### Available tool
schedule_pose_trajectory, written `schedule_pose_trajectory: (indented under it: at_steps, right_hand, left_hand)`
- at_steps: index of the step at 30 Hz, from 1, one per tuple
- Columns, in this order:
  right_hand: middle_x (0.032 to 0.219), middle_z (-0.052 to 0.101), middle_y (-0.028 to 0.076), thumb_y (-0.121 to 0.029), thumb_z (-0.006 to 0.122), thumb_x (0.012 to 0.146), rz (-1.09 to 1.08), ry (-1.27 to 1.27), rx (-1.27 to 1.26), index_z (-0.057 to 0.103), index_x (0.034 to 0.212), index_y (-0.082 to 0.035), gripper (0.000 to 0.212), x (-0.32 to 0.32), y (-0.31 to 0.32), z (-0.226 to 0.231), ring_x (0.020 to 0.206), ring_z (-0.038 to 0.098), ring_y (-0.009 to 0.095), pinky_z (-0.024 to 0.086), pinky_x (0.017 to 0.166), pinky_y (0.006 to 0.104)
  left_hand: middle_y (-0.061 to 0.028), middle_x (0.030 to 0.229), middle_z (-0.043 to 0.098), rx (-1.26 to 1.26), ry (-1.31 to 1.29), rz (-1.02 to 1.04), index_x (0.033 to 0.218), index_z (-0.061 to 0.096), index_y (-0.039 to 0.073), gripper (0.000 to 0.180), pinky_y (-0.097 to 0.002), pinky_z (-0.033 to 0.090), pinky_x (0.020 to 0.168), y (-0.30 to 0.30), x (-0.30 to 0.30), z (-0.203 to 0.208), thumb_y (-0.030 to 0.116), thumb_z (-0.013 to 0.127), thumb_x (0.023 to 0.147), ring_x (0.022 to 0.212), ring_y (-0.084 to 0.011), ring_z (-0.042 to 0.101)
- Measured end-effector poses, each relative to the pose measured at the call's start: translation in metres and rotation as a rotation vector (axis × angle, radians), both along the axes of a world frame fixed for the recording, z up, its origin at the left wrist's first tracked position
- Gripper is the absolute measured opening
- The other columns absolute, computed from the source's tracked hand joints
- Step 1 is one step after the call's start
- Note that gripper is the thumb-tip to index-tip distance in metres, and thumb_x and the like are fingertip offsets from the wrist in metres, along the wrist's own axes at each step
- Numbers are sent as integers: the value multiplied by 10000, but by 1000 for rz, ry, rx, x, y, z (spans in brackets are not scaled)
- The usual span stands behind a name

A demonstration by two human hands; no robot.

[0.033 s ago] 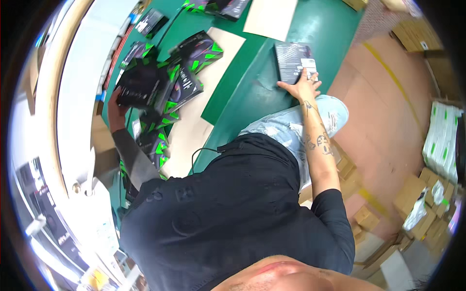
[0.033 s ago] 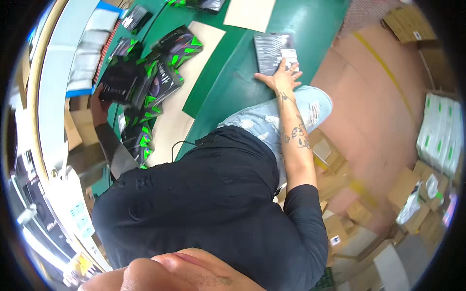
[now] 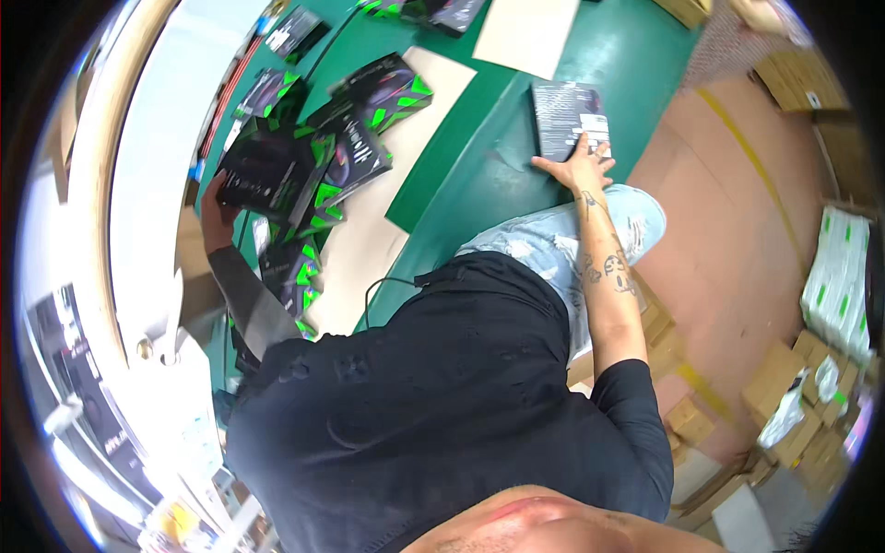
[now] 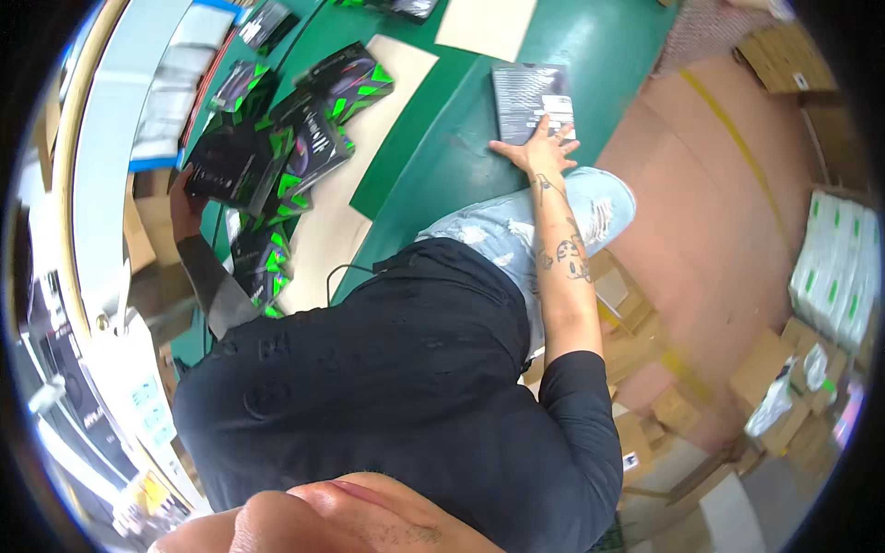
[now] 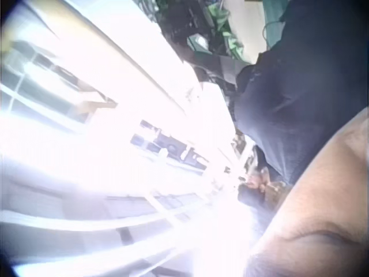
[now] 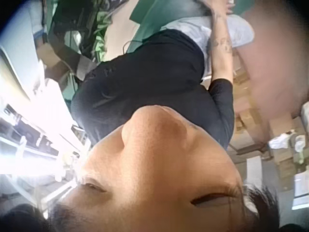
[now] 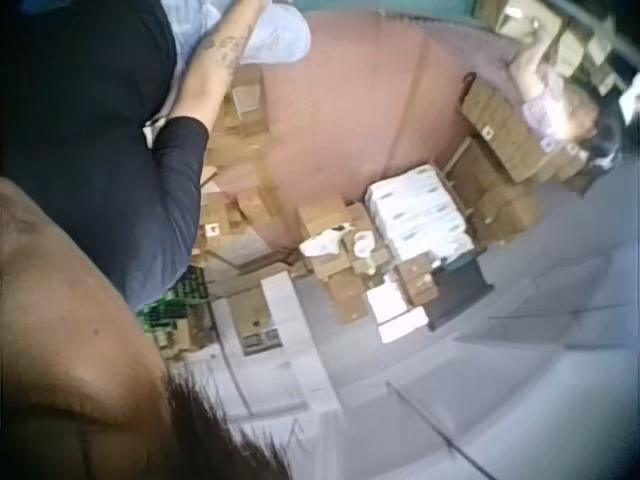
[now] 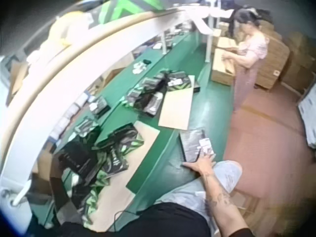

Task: Inspecting and sorting retail boxes for wireless gaming mice on an assembly line.

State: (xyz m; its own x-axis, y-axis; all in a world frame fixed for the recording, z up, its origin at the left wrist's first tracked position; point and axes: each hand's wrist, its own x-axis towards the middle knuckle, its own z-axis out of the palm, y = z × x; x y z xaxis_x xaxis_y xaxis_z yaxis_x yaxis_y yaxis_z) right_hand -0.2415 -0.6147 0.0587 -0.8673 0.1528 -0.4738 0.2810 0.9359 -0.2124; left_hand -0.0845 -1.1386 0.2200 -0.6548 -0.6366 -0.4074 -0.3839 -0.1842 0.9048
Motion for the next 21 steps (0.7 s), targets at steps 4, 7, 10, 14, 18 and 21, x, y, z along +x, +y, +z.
schedule_pose_trajectory:
  at_steps: [4, 7, 10, 14, 18, 21]
  right_hand:
    - [1405, 13, 271, -678, 687, 468, 27, -55, 104, 116, 1393, -143, 1211, -8, -14, 3, 1269, 46, 500, 174, 949, 644]
    - [1409, -6, 263, -676, 685, 470, -13, -34, 74, 120, 1394, -160, 1199, -17, -6, 2, 1270, 53, 497, 191, 951, 632]
    - [1410, -20, 259, -672, 686, 467, 25, -21, 90, 106, 1397, -154, 1213, -22, -1, -8, 1264, 85, 495, 287, 928, 595]
    - [1379, 158, 260, -618, 671, 521, -51, 38, -195, 148, 1389, -124, 1127, -23, 23, -16, 1220, 285, 415, 358, 941, 464]
    - [1370, 274, 132, -530, 605, 660, -490, -419, -2060, 198, 1374, -149, 906, 4, 60, 9, 1170, 379, 367, 433, 832, 518]
    - [1388, 245, 131, -581, 624, 630, -208, -279, -2529, 203, 1372, -174, 946, 54, 34, 51, 1209, 317, 391, 414, 816, 584]
  left_hand:
    - [-38, 879, 630, 103, 18, 81, 962, 604, 87, 222, -301, 467, 730, -105, 116, -59, 249, 551, 819, 831, -151, 592]
    - [-85, 949, 620, -119, -94, 50, 974, 601, 61, 236, -330, 453, 769, -119, 143, -91, 230, 562, 814, 874, -197, 582]
    - [-99, 965, 612, -901, -411, -12, 991, 591, 46, 243, -328, 450, 779, -96, 107, -99, 217, 562, 820, 893, -202, 573]
    - [-126, 987, 594, -1649, -317, -60, 1004, 579, 12, 294, -330, 438, 803, -38, 6, -64, 210, 605, 789, 919, -224, 556]
    - [-96, 1081, 568, -1087, 322, -458, 1040, 572, 41, 349, -316, 406, 861, 188, -111, -16, 205, 669, 748, 1022, -218, 520]
    - [-152, 1112, 530, -1038, 663, -807, 1092, 524, -5, 469, -350, 387, 902, 293, -159, -31, 318, 636, 771, 1034, -276, 507]
